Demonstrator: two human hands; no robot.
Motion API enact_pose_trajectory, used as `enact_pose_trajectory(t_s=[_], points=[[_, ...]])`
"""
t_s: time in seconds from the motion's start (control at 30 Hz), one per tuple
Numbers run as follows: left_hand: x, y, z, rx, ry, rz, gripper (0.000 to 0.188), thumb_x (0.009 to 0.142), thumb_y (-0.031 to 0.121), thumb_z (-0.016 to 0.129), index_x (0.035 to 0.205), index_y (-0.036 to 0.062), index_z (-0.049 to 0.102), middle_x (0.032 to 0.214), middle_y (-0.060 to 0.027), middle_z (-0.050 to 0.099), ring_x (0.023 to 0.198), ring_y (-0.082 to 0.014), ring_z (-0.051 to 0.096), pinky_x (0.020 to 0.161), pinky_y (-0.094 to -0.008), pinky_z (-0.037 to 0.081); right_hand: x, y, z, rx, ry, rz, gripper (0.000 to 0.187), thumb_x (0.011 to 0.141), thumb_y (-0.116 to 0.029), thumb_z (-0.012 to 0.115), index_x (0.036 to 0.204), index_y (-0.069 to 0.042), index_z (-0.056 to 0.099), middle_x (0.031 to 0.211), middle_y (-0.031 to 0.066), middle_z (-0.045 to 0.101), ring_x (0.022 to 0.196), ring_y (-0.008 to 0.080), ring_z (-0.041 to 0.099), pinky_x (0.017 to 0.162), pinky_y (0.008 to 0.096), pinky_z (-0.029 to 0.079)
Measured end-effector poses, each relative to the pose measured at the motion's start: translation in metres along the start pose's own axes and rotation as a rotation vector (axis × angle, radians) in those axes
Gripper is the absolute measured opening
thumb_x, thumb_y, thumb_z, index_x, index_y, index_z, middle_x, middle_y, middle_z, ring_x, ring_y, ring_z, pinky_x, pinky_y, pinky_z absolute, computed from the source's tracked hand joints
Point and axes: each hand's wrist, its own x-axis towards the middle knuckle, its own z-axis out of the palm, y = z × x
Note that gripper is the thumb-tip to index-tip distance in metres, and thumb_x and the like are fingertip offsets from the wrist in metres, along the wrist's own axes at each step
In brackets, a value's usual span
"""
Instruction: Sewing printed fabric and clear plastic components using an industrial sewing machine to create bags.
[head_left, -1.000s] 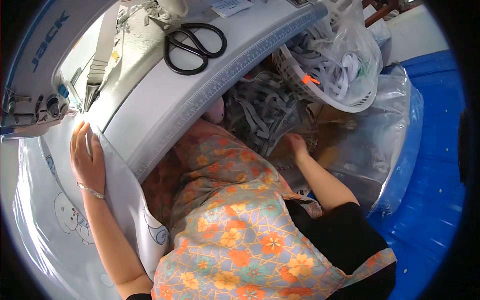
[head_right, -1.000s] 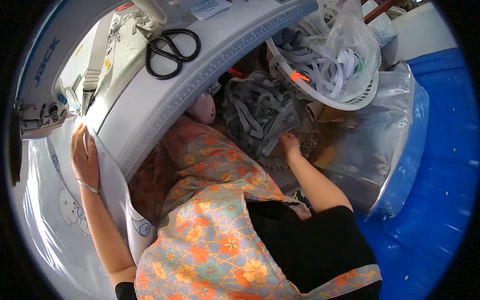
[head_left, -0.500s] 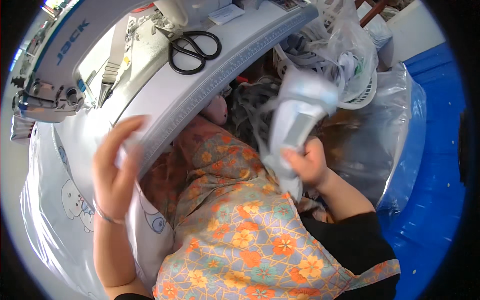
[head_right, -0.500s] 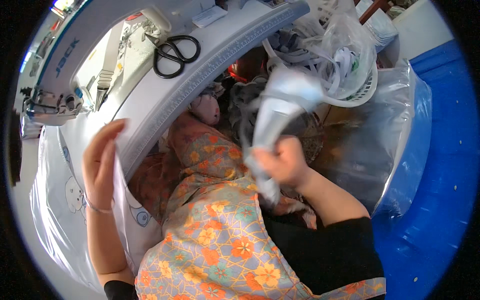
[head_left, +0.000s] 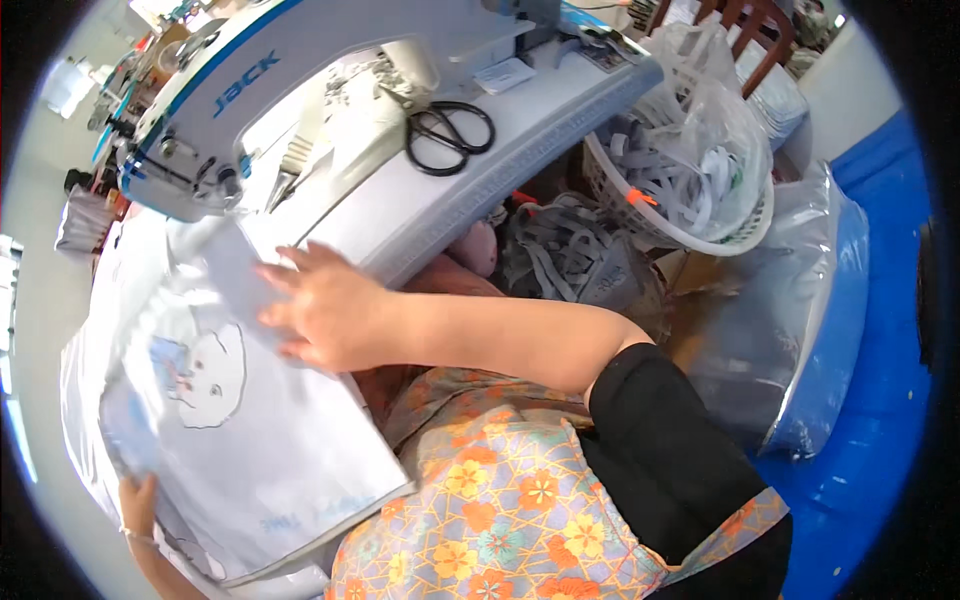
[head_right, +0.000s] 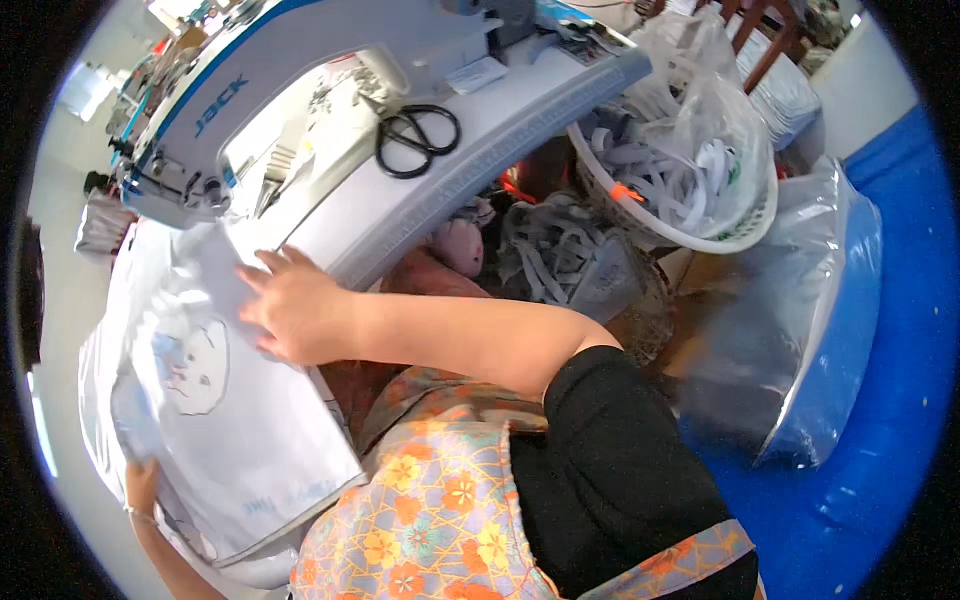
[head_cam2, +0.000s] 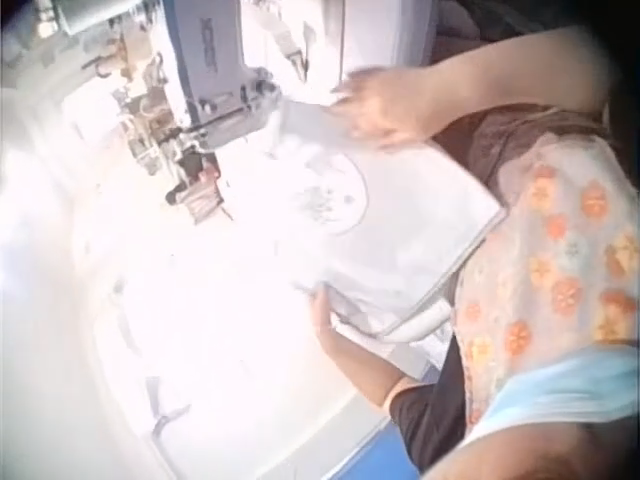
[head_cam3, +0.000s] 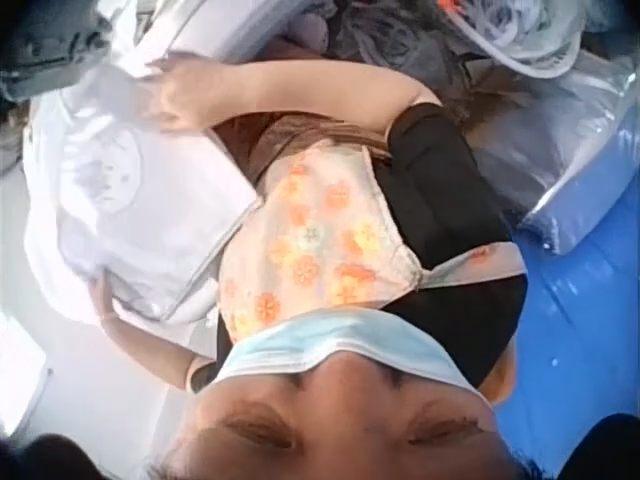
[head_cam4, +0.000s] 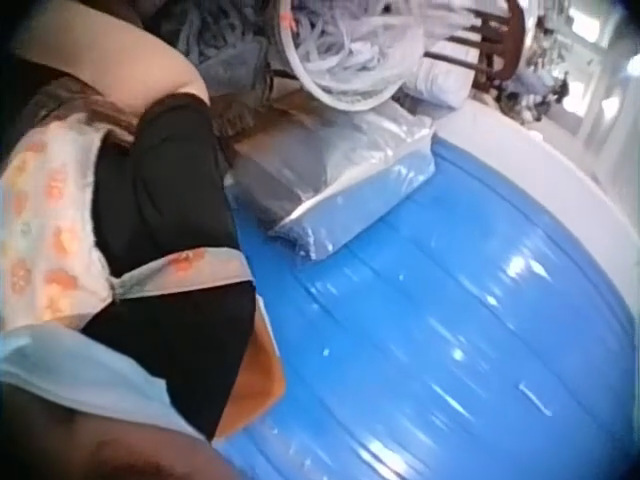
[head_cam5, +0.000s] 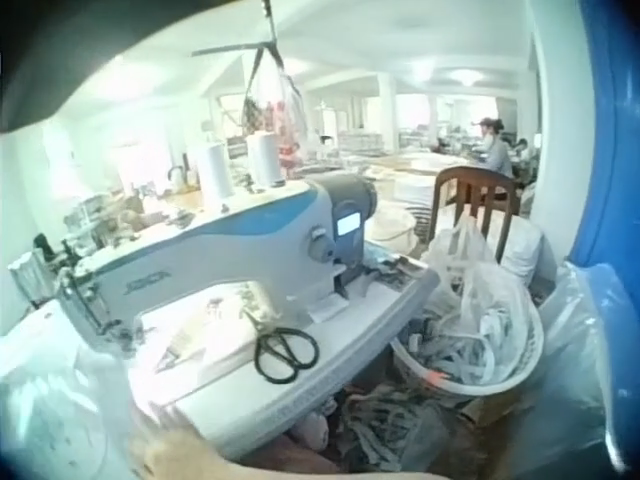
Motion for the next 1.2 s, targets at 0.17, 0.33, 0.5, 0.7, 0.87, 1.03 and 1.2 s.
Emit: enact_pose_trajectory(t_s=[0.17, 0.33, 0.5, 0.7, 0.87, 1.03, 1.2], points=[[0.010, 0.114, 0.037, 0.367, 0.694, 0.571, 0.036, 0.086, 0.009, 0.071, 0.118, -0.0048, 0.066, 0.131, -0.0257, 0.062, 0.121, -0.0421, 0.058, 0.107, -0.0482, 0.045, -0.003, 0.003, 0.056, -0.134, -0.162, 0.018, 0.048, 0.091, -0.034, 0.067, 0.134, -0.012, 0.063, 0.150, 0.0214, 0.049, 0.143, 0.0405, 0.040, 0.120, 0.0600, 0.026], [0.042, 0.251, 0.137, 0.197, 0.322, 0.977, 0.052, 0.091, 0.017, 0.061, 0.139, -0.0005, 0.054, 0.151, -0.0207, 0.047, 0.142, -0.0354, 0.043, 0.119, -0.0525, 0.032, -0.010, 0.018, 0.032, -0.100, -0.142, -0.100, 0.046, 0.084, -0.018, 0.070, 0.130, -0.012, 0.066, 0.141, 0.0195, 0.056, 0.133, 0.0385, 0.051, 0.115, 0.0551, 0.035], [0.056, 0.264, 0.171, -0.117, 0.333, 0.920, 0.054, 0.094, 0.022, 0.058, 0.143, -0.0004, 0.051, 0.154, -0.0216, 0.044, 0.146, -0.0357, 0.039, 0.120, -0.0522, 0.030, -0.002, 0.014, 0.025, -0.130, -0.017, -0.181, 0.035, 0.081, -0.010, 0.070, 0.116, -0.009, 0.073, 0.136, 0.0177, 0.061, 0.118, 0.0352, 0.063, 0.102, 0.0481, 0.047], [0.049, 0.293, 0.168, -0.225, 0.462, 1.010, 0.054, 0.090, 0.015, 0.062, 0.141, 0.0007, 0.052, 0.148, -0.0215, 0.050, 0.140, -0.0376, 0.046, 0.119, -0.0487, 0.034, 0.000, 0.027, 0.015, -0.034, 0.079, -0.190, 0.022, 0.086, -0.008, 0.067, 0.106, -0.003, 0.073, 0.127, 0.0179, 0.067, 0.101, 0.0339, 0.071, 0.089, 0.0432, 0.056], [0.050, 0.313, 0.175, -0.282, 0.406, 0.962, 0.045, 0.087, 0.013, 0.064, 0.130, -0.0005, 0.062, 0.135, -0.0208, 0.060, 0.130, -0.0369, 0.055, 0.113, -0.0457, 0.041, -0.005, 0.039, 0.010, -0.054, 0.043, -0.181, 0.026, 0.084, -0.004, 0.065, 0.109, -0.001, 0.071, 0.122, 0.0177, 0.068, 0.107, 0.0341, 0.068, 0.092, 0.0428, 0.056], [0.051, 0.322, 0.180, -0.349, 0.476, 0.946, 0.043, 0.084, 0.013, 0.064, 0.125, -0.0018, 0.064, 0.128, -0.0202, 0.064, 0.125, -0.0362, 0.057, 0.110, -0.0457, 0.043, -0.002, 0.040, 0.006, -0.031, 0.027, -0.159, 0.033, 0.080, 0.002, 0.066, 0.113, 0.001, 0.070, 0.122, 0.0183, 0.068, 0.107, 0.0354, 0.066, 0.094, 0.0430, 0.055], [0.053, 0.324, 0.181, -0.409, 0.480, 0.914, 0.044, 0.081, 0.015, 0.065, 0.122, -0.0008, 0.065, 0.121, -0.0204, 0.066, 0.122, -0.0353, 0.058, 0.107, -0.0455, 0.044, -0.003, 0.035, -0.002, -0.056, -0.033, -0.122, 0.034, 0.081, 0.002, 0.066, 0.114, 0.000, 0.069, 0.124, 0.0189, 0.067, 0.108, 0.0374, 0.067, 0.093, 0.0443, 0.056]])
